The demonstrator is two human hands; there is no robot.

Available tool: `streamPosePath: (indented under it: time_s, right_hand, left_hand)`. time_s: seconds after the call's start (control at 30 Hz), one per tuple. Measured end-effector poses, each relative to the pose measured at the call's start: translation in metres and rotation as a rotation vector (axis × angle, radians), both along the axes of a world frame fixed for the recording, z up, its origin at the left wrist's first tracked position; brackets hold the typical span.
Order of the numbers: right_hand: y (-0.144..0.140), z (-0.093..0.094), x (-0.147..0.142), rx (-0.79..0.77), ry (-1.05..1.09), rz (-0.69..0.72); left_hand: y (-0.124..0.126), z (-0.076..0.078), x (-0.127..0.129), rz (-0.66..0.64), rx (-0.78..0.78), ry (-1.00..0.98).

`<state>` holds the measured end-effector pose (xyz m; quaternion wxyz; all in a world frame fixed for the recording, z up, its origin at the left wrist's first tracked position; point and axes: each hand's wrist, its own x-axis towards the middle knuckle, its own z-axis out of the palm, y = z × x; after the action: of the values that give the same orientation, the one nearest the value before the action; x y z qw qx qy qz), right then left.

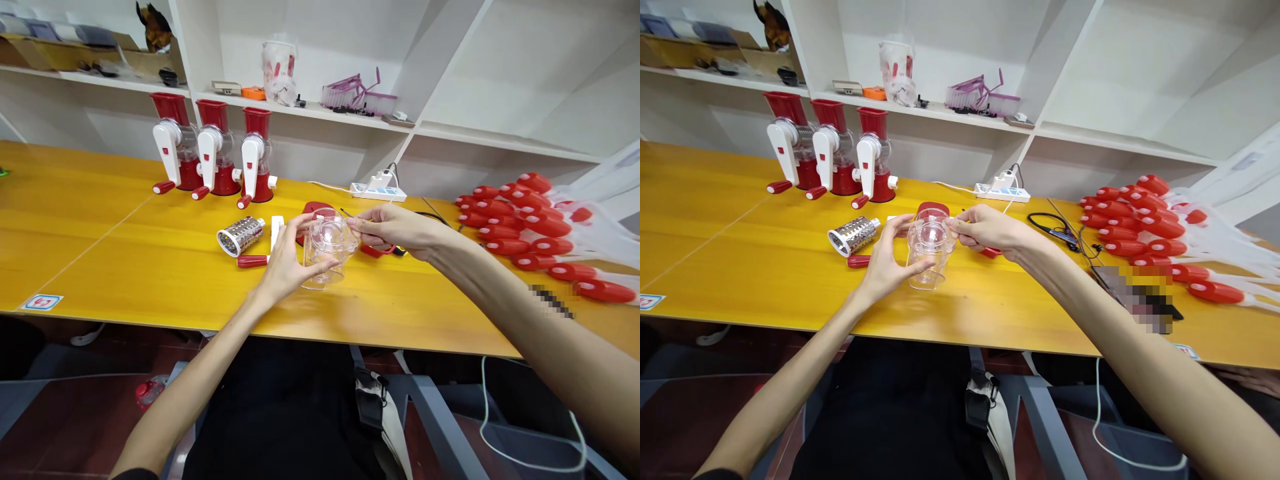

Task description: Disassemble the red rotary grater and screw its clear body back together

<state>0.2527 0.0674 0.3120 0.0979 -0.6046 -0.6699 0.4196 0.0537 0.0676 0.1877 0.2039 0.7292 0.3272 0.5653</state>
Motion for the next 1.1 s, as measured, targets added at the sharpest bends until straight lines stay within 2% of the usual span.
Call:
streamPosePath:
  time_s: [0.2,0.37,0.5,0.63,0.7,0.77,0.87,0.97,1.1]
  right_hand:
    - [-0.003,-0.003,-0.002,0.006,-0.043,-0.001]
    - [-0.004,0.001,-0.004,0.051,-0.166,-0.002]
    - [-0.005,0.009,-0.005,0.167,-0.253,-0.029]
    - [-0.003,0.008,0.000,0.386,-0.159,-0.062]
    - [-0.002,0.001,0.003,0.546,-0.056,-0.044]
    - [-0.005,-0.013,0.005,0.651,0.035,0.037]
    - [-0.012,-0.044,0.001,0.702,0.087,0.152]
    - [-0.019,-0.071,-0.008,0.734,0.091,0.139]
    - [-0.025,-0.087,-0.012,0.745,0.106,0.082]
  left_hand:
    - [0.000,-0.001,0.000,0.012,-0.014,-0.005]
    - [0.000,0.000,0.000,0.010,-0.011,-0.002]
    - [-0.001,0.001,0.000,-0.008,-0.011,-0.026]
    - [-0.001,0.001,0.001,0.007,-0.003,-0.012]
    - [0.000,0.001,0.000,0.012,0.005,0.000]
    - [0.000,0.000,-0.001,0.010,0.020,0.021]
    - [0.001,0.004,-0.007,-0.024,0.049,0.091]
    - [0.000,0.010,-0.014,-0.075,0.063,0.103]
    - [0.001,0.015,-0.024,-0.090,-0.004,-0.036]
